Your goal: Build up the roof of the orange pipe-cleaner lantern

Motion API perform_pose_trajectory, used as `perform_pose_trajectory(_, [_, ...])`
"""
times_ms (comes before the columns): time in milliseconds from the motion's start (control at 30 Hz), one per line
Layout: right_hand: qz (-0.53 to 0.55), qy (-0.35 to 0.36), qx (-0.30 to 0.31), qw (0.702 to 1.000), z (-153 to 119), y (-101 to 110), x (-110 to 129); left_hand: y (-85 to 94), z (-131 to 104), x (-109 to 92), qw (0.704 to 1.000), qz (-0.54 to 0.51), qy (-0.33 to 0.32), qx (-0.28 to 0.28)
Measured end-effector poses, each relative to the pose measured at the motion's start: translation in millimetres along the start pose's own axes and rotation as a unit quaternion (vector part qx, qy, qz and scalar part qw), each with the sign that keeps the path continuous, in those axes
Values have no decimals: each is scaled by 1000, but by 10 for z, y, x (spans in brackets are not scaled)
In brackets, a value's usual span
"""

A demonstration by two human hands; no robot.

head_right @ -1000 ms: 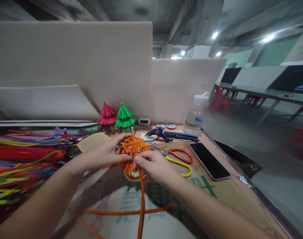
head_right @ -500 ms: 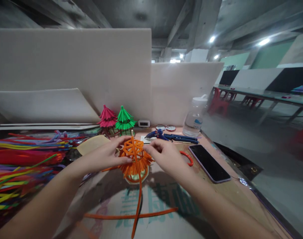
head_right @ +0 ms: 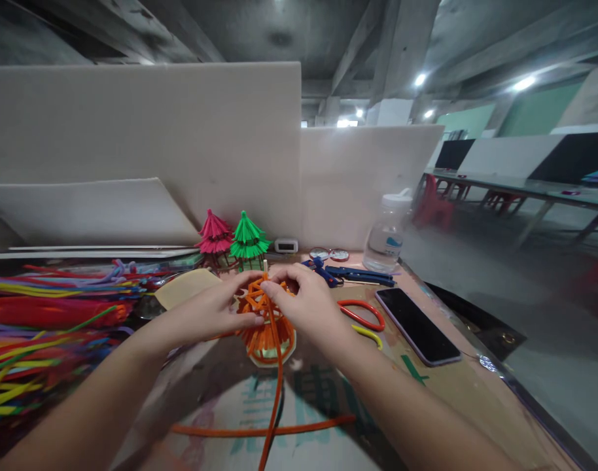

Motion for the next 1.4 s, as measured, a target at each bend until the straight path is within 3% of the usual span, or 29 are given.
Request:
perform_pose_trajectory(900, [78,-27,24,996,-16,-24,-54,14,22,-10,1000,-11,17,8])
perform_pose_trajectory(1033, [26,12,0,1000,-13,185,-108,16,25,42,998,-23,50,6])
perform_pose_trajectory(1100, [-28,11,17,999,-43,360,-209,27,24,74,998,-13,65,5])
perform_pose_trajectory(1167, [-122,-18,60,991,-114,552,-370,41,24,100,997,8,73,6])
perform_pose_trajectory(1267, [-259,-66,158,951,-285,797,-676,50,31,123,996,42,74,14])
perform_pose_trajectory(1400, [-337,-76,213,914,-468,937,-1047,38,43,133,996,58,68,9])
Point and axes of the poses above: each hand's wrist, its own z-axis towards the middle knuckle, its own y-axis out of the back of the hand, x = y × z, the point moved 2 cm from there along z, towards the middle knuckle, and after that the axes turned 8 degrees about z, right-handed, at the moved point
